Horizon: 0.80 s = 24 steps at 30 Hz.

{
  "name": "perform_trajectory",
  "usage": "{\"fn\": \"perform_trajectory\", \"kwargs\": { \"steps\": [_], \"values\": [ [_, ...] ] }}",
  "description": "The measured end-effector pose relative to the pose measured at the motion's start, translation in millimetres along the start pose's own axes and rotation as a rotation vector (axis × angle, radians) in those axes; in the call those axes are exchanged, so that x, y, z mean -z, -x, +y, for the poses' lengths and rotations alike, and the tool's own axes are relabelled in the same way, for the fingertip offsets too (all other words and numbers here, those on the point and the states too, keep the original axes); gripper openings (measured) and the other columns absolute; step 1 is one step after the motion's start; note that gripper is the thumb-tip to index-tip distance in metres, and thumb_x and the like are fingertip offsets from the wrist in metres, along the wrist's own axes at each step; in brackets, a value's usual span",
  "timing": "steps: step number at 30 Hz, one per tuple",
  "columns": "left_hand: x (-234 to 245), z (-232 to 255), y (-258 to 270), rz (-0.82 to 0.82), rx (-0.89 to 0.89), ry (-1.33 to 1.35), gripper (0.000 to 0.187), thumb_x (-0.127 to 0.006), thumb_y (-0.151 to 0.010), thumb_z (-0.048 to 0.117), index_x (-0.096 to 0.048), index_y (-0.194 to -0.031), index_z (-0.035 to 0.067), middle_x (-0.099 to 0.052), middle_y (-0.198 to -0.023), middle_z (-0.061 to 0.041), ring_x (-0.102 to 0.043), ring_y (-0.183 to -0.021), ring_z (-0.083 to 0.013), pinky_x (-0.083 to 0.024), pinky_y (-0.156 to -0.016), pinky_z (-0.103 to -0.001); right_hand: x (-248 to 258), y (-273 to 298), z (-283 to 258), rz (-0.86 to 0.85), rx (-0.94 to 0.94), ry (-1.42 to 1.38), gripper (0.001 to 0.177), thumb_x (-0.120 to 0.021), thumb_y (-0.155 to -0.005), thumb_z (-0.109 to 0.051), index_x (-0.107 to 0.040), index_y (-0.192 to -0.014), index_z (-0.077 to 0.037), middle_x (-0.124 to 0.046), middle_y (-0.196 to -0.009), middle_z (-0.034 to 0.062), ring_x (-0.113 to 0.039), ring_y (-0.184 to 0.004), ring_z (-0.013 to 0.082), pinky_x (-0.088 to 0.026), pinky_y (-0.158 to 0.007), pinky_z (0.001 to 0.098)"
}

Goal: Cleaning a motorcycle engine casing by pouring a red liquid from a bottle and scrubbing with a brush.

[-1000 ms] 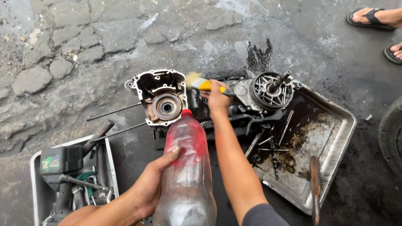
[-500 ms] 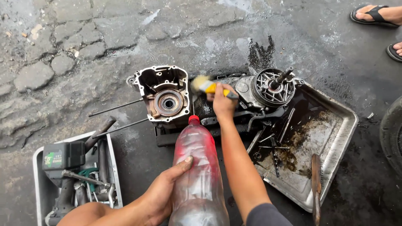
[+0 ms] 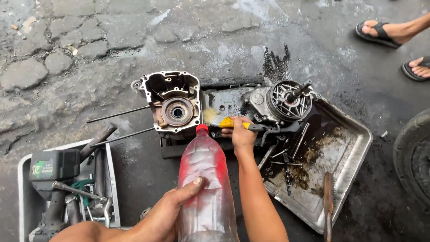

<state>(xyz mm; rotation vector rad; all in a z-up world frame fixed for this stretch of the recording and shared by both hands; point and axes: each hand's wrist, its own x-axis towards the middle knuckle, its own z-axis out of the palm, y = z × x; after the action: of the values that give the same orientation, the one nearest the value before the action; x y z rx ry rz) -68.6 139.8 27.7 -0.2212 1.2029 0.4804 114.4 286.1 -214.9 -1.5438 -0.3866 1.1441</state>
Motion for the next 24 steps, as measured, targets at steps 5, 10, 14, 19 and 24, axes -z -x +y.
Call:
{"fn": "perform_trajectory", "kwargs": {
  "steps": [5, 10, 14, 19, 24],
  "values": [
    [3, -5, -8, -0.029, -0.024, -0.019, 0.043, -0.068, -0.101, 0.031, -0.078, -0.117, -0.009, -0.081, -0.105, -0.030, -0.076, -0.090, -0.0435, -0.062, -0.084, -0.056, -45, -39, 4, 0.080, -0.066, -0.159, 0.019, -0.062, -0.112, -0.015, -0.067, -0.118, 0.003, -0.079, -0.095, 0.0227, -0.078, -0.066, 0.0211, -0.070, -0.059, 0.0310],
    [10, 2, -12, -0.081, 0.098, 0.001, 0.044, -0.068, -0.101, 0.036, -0.078, -0.123, -0.001, -0.082, -0.109, -0.025, -0.076, -0.093, -0.0400, -0.062, -0.086, -0.056, 14, 2, -20, -0.097, 0.129, 0.271, 0.020, -0.071, -0.101, -0.017, -0.078, -0.097, 0.000, -0.080, -0.078, 0.0183, -0.076, -0.051, 0.0241, -0.064, -0.043, 0.0333],
    [16, 1, -17, -0.111, 0.177, -0.087, 0.046, -0.072, -0.099, 0.045, -0.081, -0.115, 0.003, -0.083, -0.098, -0.019, -0.076, -0.081, -0.0325, -0.063, -0.078, -0.045, 22, -34, -40, -0.120, 0.306, 0.518, 0.018, -0.070, -0.103, -0.014, -0.077, -0.090, -0.004, -0.075, -0.064, 0.0158, -0.077, -0.051, 0.0210, -0.061, -0.041, 0.0309],
    [6, 11, -1, -0.089, 0.120, -0.306, 0.039, -0.076, -0.099, 0.048, -0.086, -0.105, 0.010, -0.085, -0.091, -0.012, -0.079, -0.074, -0.0273, -0.063, -0.065, -0.041, -20, -60, -40, 0.074, 0.627, 0.561, 0.027, -0.067, -0.105, -0.021, -0.071, -0.079, -0.015, -0.075, -0.065, 0.0032, -0.070, -0.055, 0.0141, -0.054, -0.052, 0.0322],
    [10, 20, -5, -0.166, 0.113, -0.178, 0.039, -0.078, -0.099, 0.044, -0.085, -0.107, 0.006, -0.083, -0.089, -0.013, -0.075, -0.069, -0.0265, -0.064, -0.064, -0.040, 40, 2, -35, 0.026, 0.642, 0.748, 0.021, -0.067, -0.095, -0.016, -0.079, -0.081, -0.007, -0.077, -0.076, 0.0040, -0.071, -0.067, 0.0153, -0.056, -0.057, 0.0334]
  ]
}}
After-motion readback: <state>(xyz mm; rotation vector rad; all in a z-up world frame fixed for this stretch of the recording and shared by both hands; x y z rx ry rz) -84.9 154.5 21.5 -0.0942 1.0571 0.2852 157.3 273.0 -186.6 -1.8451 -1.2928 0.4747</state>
